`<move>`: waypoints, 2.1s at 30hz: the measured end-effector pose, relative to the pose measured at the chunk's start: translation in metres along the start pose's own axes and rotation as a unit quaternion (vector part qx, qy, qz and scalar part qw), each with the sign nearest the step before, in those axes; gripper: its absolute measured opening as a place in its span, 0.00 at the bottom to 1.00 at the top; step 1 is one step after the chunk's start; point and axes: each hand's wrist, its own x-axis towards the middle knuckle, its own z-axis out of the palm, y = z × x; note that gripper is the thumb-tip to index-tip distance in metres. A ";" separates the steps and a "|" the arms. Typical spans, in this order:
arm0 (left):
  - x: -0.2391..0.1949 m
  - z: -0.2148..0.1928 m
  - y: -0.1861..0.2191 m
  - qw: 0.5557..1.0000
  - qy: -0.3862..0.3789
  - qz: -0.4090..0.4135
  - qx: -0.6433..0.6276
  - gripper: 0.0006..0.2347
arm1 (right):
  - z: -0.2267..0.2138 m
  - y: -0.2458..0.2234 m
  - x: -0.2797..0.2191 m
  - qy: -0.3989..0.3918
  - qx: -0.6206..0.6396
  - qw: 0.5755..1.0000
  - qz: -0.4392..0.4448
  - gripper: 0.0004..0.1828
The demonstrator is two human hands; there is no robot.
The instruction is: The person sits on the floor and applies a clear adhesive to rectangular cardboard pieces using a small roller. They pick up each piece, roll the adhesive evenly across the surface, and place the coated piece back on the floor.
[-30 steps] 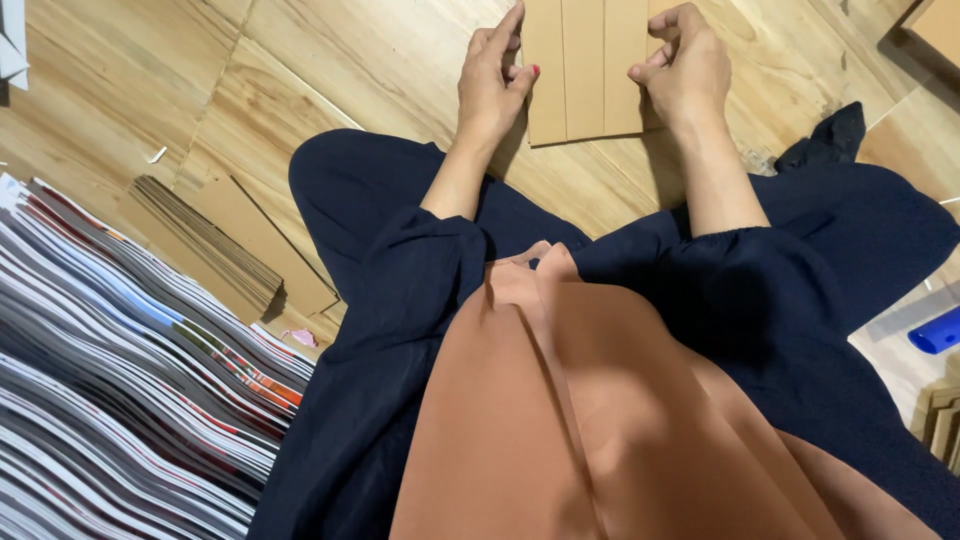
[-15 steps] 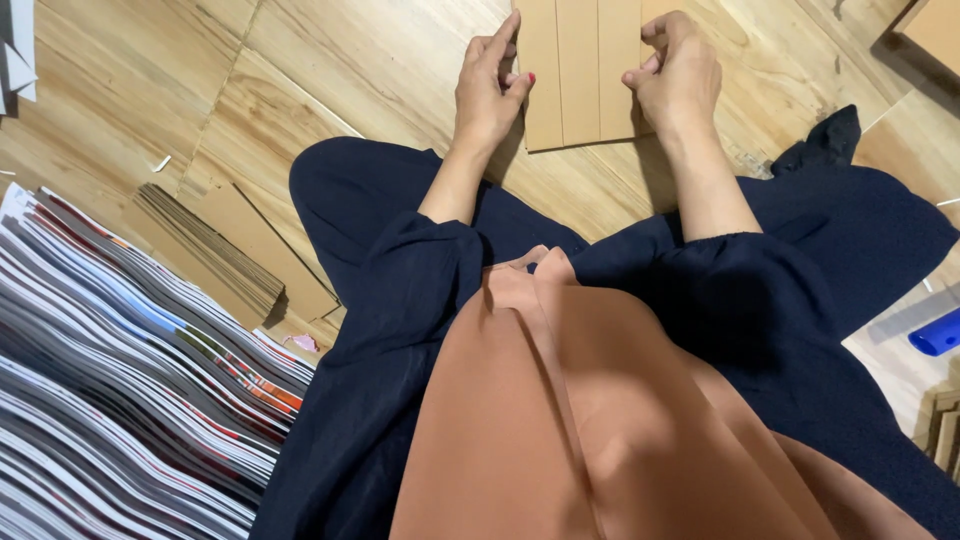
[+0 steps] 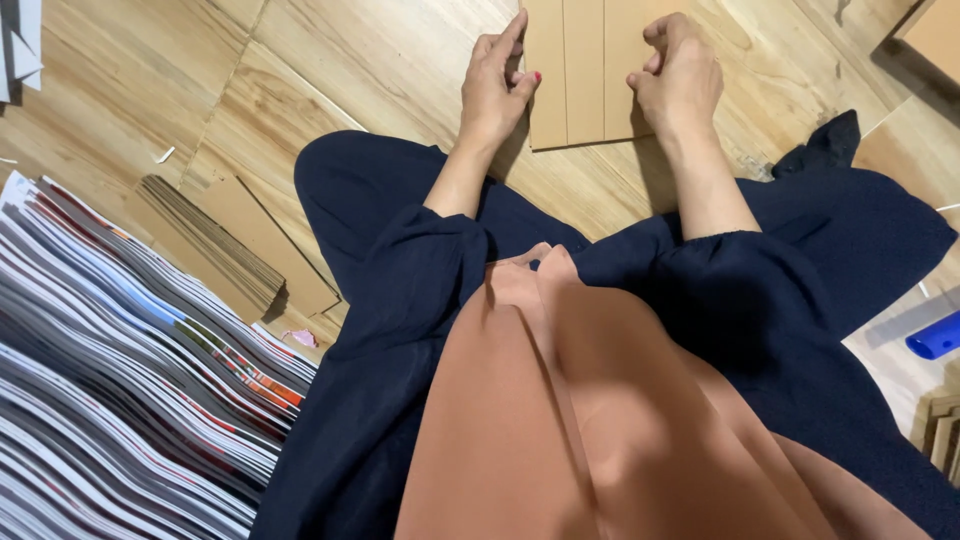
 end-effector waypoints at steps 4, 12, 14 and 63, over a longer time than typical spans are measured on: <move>0.003 0.002 -0.010 1.000 0.005 0.017 0.011 0.26 | 0.001 0.004 0.000 -0.003 0.030 1.000 -0.002 0.20; -0.002 -0.092 -0.027 0.957 0.234 0.045 0.166 0.16 | 0.030 0.066 0.018 0.077 0.152 0.974 -0.151 0.15; -0.025 -0.151 -0.038 0.916 0.328 -0.003 0.231 0.13 | 0.026 0.065 0.014 0.070 0.187 0.957 -0.208 0.15; -0.062 -0.064 0.069 0.894 0.128 -0.041 -0.426 0.05 | -0.020 -0.014 -0.066 -0.052 0.344 0.931 -0.110 0.06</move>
